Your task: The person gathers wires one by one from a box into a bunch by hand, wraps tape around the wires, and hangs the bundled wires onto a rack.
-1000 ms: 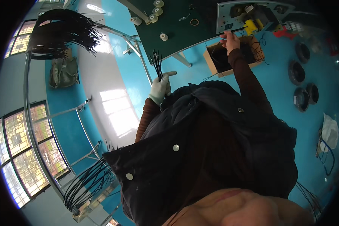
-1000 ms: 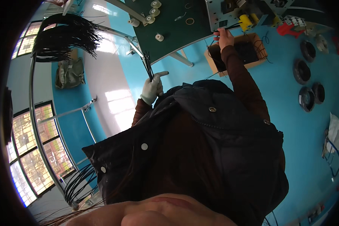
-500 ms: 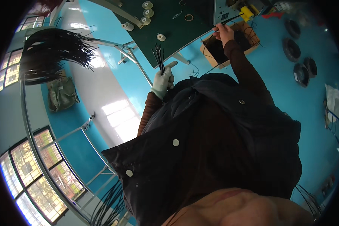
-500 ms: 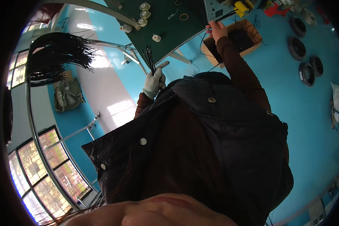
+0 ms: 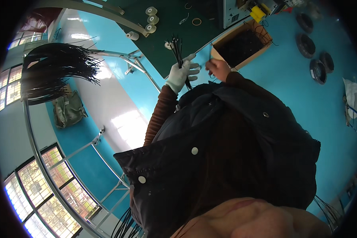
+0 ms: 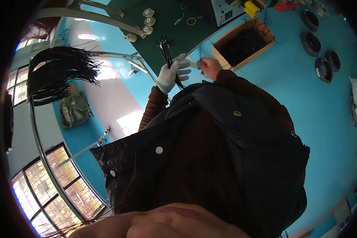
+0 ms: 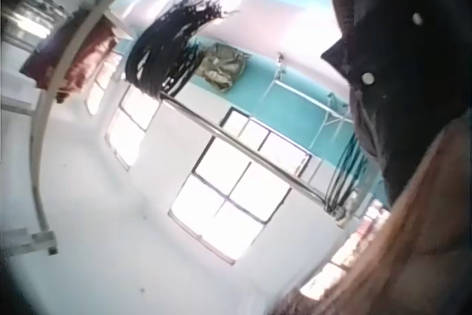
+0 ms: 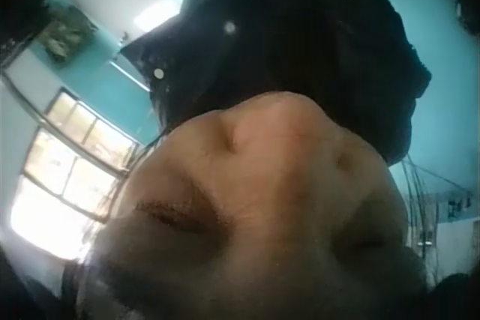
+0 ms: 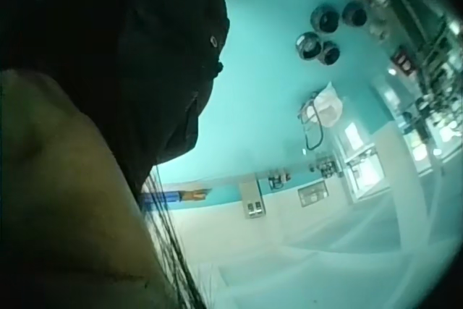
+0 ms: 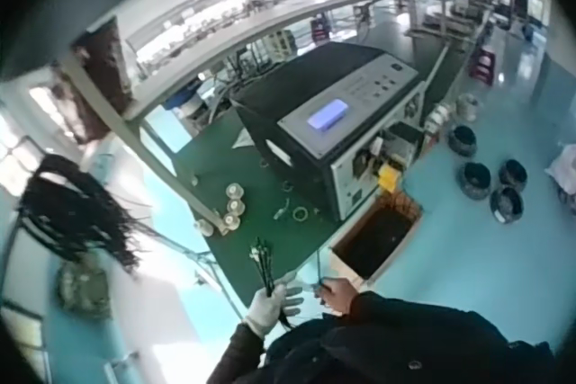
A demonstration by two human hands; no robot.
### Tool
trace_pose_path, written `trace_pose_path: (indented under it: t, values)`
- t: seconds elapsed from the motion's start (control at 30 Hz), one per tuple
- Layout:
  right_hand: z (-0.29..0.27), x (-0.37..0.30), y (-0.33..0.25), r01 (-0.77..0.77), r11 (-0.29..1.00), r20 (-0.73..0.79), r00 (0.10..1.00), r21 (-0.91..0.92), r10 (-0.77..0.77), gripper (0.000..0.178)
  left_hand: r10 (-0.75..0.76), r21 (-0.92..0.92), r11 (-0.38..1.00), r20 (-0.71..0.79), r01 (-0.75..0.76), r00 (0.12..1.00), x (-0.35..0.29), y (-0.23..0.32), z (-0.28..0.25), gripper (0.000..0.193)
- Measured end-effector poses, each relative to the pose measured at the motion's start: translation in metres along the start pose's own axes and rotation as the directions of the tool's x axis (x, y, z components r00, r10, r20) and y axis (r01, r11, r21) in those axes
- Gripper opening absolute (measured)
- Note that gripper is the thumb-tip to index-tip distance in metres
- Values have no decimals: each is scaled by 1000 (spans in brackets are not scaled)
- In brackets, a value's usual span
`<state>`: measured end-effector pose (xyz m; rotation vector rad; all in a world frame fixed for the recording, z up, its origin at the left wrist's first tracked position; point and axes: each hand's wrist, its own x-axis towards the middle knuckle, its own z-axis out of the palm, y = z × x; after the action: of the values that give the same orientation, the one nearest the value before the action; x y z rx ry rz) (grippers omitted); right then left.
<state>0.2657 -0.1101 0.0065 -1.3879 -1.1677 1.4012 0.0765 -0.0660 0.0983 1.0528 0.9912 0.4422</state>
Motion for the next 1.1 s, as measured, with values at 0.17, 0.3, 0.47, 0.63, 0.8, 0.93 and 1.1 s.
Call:
trace_pose_path:
  t: [0.17, 0.3, 0.47, 0.63, 0.8, 0.93, 1.1]
  values:
    - [8, -8, -16, 259, 928, 236, 952, -269, -197, 22, 51, -101, 994, -4, -51, 999, 15, -8, 4, 46]
    - [10, -7, -18, 347, 866, 283, 925, -361, -253, 20, 78, -148, 986, 51, -70, 996, 15, -4, 15, 42]
    - [9, -6, -24, 281, 858, 339, 931, -431, -135, 23, 252, -52, 967, 53, -249, 966, 26, -26, 17, 39]
    - [3, -11, -12, 329, 810, 365, 918, -485, -155, 25, 161, -120, 980, 26, -157, 987, 22, -24, 28, 40]
    - [-31, 2, -1, 300, 864, 439, 892, -405, -104, 18, 175, -190, 963, -97, -191, 980, 16, -29, 32, 44]
    - [-115, 45, 57, 14, 963, -434, 891, -270, -134, 25, 120, -90, 987, -102, -129, 987, 6, -9, 42, 48]
    - [-144, 80, -4, -49, 941, -362, 915, 336, 177, 54, 54, -166, 983, -158, -81, 986, -4, -28, 30, 53]
